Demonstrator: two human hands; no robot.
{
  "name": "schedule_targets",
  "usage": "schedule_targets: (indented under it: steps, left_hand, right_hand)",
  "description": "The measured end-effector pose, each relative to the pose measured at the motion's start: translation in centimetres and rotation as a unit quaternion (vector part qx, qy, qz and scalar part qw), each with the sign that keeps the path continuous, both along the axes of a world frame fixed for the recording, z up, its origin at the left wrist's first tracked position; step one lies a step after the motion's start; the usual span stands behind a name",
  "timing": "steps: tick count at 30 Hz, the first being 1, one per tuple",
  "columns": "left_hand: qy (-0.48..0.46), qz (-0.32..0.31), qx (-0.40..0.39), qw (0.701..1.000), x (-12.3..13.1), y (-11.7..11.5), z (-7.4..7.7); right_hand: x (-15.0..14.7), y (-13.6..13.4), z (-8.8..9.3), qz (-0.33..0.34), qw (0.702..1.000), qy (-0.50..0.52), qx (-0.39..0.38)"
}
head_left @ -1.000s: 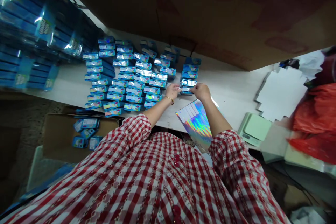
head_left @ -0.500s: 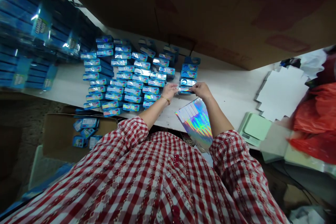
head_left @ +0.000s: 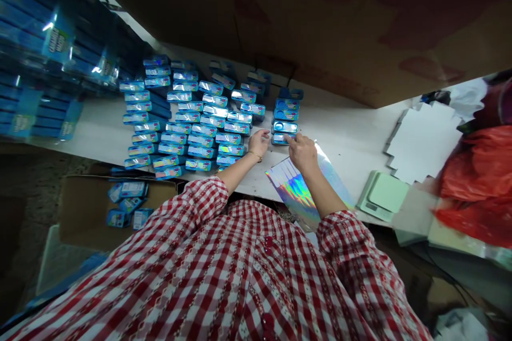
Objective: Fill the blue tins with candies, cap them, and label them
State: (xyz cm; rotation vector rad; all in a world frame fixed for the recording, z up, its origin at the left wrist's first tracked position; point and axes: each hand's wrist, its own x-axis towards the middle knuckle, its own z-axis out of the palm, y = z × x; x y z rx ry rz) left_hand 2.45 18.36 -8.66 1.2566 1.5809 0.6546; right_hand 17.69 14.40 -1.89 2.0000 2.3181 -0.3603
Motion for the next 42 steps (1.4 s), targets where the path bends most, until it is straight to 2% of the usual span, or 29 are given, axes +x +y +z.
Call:
schedule_targets:
  steps: [2, 4, 6, 8, 10, 12, 15, 18, 23, 25, 27, 30, 32, 34, 35, 37, 38, 40, 42]
  left_hand:
    - [0.006, -0.054, 0.036, 0.998, -0.3, -0.6, -0.1]
    - [0.033, -0.088, 0.044, 0.995, -0.7, -1.6, -0.3]
    - [0.073, -0.096, 0.034, 0.992, -1.0, -3.0, -0.4]
    - [0.098, -0.110, 0.009, 0.989, -0.6, -4.6, -0.6]
    - [0.121, -0.169, -0.005, 0.978, 0.7, -6.1, -0.7]
    - [0.160, -0.232, 0.002, 0.959, 2.6, -7.0, -0.7]
    - [0.230, -0.272, 0.017, 0.934, 5.4, -7.2, -0.9]
    - [0.265, -0.271, 0.006, 0.925, 6.8, -6.8, -1.3]
    - [0.267, -0.236, -0.014, 0.934, 6.8, -6.8, -1.7]
    - [0.260, -0.226, -0.018, 0.938, 6.7, -6.9, -1.6]
    - [0.253, -0.218, -0.021, 0.942, 6.7, -6.7, -1.6]
    - [0.243, -0.224, -0.026, 0.944, 6.7, -6.4, -1.5]
    - [0.227, -0.222, -0.025, 0.948, 6.6, -6.3, -1.2]
    - [0.172, -0.191, -0.018, 0.966, 6.4, -6.5, -0.6]
    - [0.118, -0.163, -0.019, 0.979, 6.2, -6.7, -0.2]
    - [-0.036, -0.090, -0.046, 0.994, 5.7, -7.0, 1.2]
    - [-0.119, -0.049, -0.071, 0.989, 5.4, -7.1, 2.0]
    - [-0.254, 0.029, -0.124, 0.959, 4.6, -7.0, 3.9]
    - [-0.321, 0.083, -0.158, 0.930, 3.7, -6.2, 5.7]
  right_hand:
    - [0.2, -0.6, -0.6, 0.037, 0.999, -0.005, 0.002]
    - [1.2, -1.0, -1.4, 0.032, 0.999, 0.027, 0.014]
    - [3.2, -1.6, -2.2, -0.019, 0.994, 0.095, 0.048]
    - [5.7, -2.5, -3.1, -0.101, 0.980, 0.149, 0.084]
    - [7.6, -3.7, -4.1, -0.136, 0.974, 0.164, 0.081]
    - [8.4, -4.5, -5.2, -0.094, 0.984, 0.144, 0.040]
    - [7.6, -5.0, -6.8, -0.004, 0.997, 0.072, -0.010]
    - [6.7, -5.1, -8.2, 0.069, 0.997, 0.010, -0.040]
    - [7.5, -6.1, -9.8, 0.139, 0.989, 0.015, -0.039]
    - [7.9, -6.5, -9.7, 0.141, 0.989, 0.021, -0.031]
    - [8.1, -7.0, -8.8, 0.131, 0.991, 0.027, -0.019]
    - [8.0, -7.6, -5.6, 0.088, 0.994, 0.062, 0.011]
    - [7.9, -7.8, -2.8, 0.025, 0.990, 0.136, 0.033]
    - [7.6, -7.5, -0.2, -0.073, 0.966, 0.246, 0.036]
    - [7.4, -7.2, 0.8, -0.131, 0.943, 0.304, 0.028]
    - [6.6, -6.1, 2.0, -0.245, 0.877, 0.413, -0.002]
    - [6.1, -5.4, 2.3, -0.294, 0.838, 0.459, -0.014]
    - [5.0, -4.0, 2.2, -0.364, 0.762, 0.535, -0.027]
    - [3.6, -2.8, 1.8, -0.405, 0.704, 0.583, -0.028]
